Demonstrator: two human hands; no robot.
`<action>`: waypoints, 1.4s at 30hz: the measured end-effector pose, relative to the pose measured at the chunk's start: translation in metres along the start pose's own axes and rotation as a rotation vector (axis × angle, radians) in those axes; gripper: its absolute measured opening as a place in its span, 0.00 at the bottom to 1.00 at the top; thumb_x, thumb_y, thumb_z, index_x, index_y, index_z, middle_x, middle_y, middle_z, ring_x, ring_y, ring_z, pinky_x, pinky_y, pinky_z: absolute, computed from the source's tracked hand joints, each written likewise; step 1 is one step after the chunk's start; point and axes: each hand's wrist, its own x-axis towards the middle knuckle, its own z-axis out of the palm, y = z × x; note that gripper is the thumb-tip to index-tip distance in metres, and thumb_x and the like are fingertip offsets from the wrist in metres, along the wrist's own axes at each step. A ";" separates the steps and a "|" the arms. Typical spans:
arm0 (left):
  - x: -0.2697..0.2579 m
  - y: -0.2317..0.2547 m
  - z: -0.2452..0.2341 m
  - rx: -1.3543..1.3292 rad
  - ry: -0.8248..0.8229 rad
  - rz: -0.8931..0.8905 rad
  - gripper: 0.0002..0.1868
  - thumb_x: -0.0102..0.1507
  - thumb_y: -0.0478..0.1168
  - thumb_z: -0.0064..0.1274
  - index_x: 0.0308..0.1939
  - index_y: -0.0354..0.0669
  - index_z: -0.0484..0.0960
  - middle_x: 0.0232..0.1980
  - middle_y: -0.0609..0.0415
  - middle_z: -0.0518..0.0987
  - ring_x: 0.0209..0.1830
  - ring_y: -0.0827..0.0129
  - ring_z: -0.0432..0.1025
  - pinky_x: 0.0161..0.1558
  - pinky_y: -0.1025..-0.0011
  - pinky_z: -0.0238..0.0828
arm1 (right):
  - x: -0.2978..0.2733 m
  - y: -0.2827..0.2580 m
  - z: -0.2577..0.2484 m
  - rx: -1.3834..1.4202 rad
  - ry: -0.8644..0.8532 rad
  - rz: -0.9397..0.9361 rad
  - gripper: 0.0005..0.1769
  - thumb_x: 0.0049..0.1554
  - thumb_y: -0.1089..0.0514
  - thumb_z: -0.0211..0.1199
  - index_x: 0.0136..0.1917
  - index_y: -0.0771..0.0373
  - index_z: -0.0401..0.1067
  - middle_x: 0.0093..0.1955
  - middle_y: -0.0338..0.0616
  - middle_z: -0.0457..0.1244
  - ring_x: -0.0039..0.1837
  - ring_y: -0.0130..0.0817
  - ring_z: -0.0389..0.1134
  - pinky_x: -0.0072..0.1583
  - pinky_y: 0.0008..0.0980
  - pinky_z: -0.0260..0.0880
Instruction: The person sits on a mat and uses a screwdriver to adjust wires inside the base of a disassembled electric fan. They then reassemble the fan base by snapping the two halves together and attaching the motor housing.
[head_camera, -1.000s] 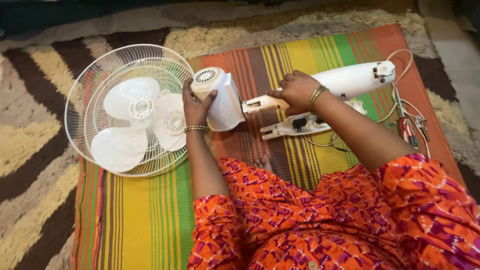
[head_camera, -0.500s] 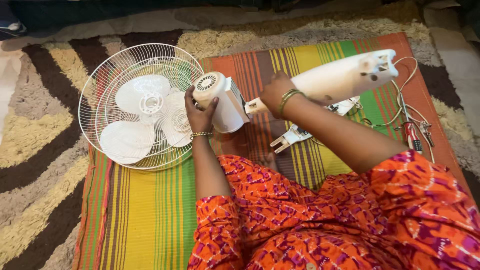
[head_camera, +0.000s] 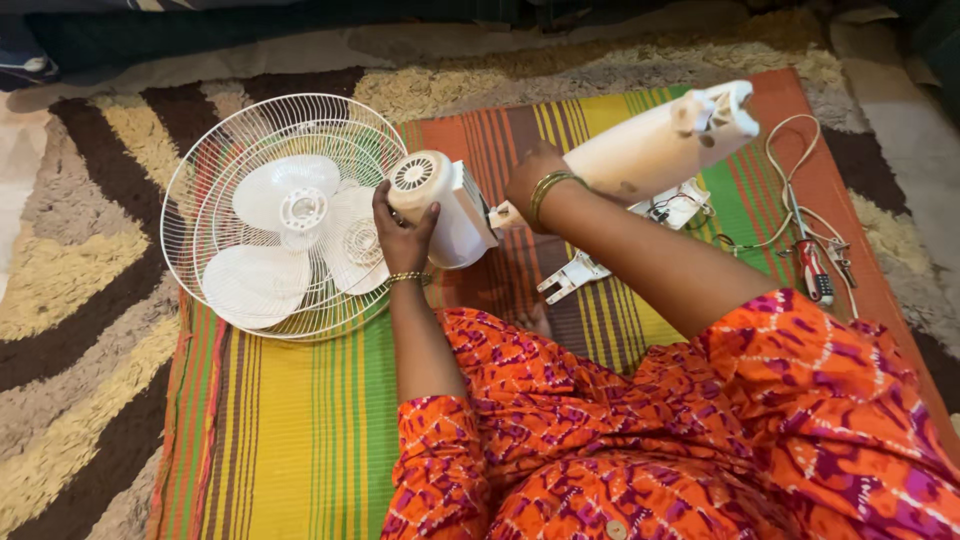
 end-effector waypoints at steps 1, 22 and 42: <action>-0.001 0.000 -0.003 -0.020 -0.011 -0.012 0.51 0.53 0.40 0.72 0.75 0.42 0.59 0.72 0.44 0.67 0.68 0.57 0.69 0.66 0.63 0.71 | -0.003 -0.002 -0.001 -0.012 0.017 -0.007 0.18 0.50 0.50 0.71 0.54 0.55 0.81 0.54 0.44 0.72 0.61 0.44 0.70 0.62 0.46 0.63; -0.017 0.005 -0.002 0.486 0.053 0.117 0.48 0.50 0.42 0.59 0.74 0.44 0.58 0.85 0.35 0.46 0.81 0.45 0.47 0.75 0.43 0.49 | -0.029 -0.015 -0.017 0.043 -0.049 -0.074 0.18 0.50 0.50 0.72 0.54 0.52 0.81 0.54 0.42 0.71 0.62 0.41 0.69 0.62 0.43 0.64; -0.065 0.030 0.076 0.954 -0.274 0.315 0.36 0.46 0.54 0.72 0.53 0.46 0.77 0.55 0.53 0.82 0.69 0.63 0.67 0.78 0.44 0.23 | -0.027 -0.021 -0.033 0.030 -0.147 -0.103 0.21 0.50 0.46 0.74 0.56 0.50 0.78 0.55 0.40 0.71 0.62 0.41 0.72 0.61 0.42 0.65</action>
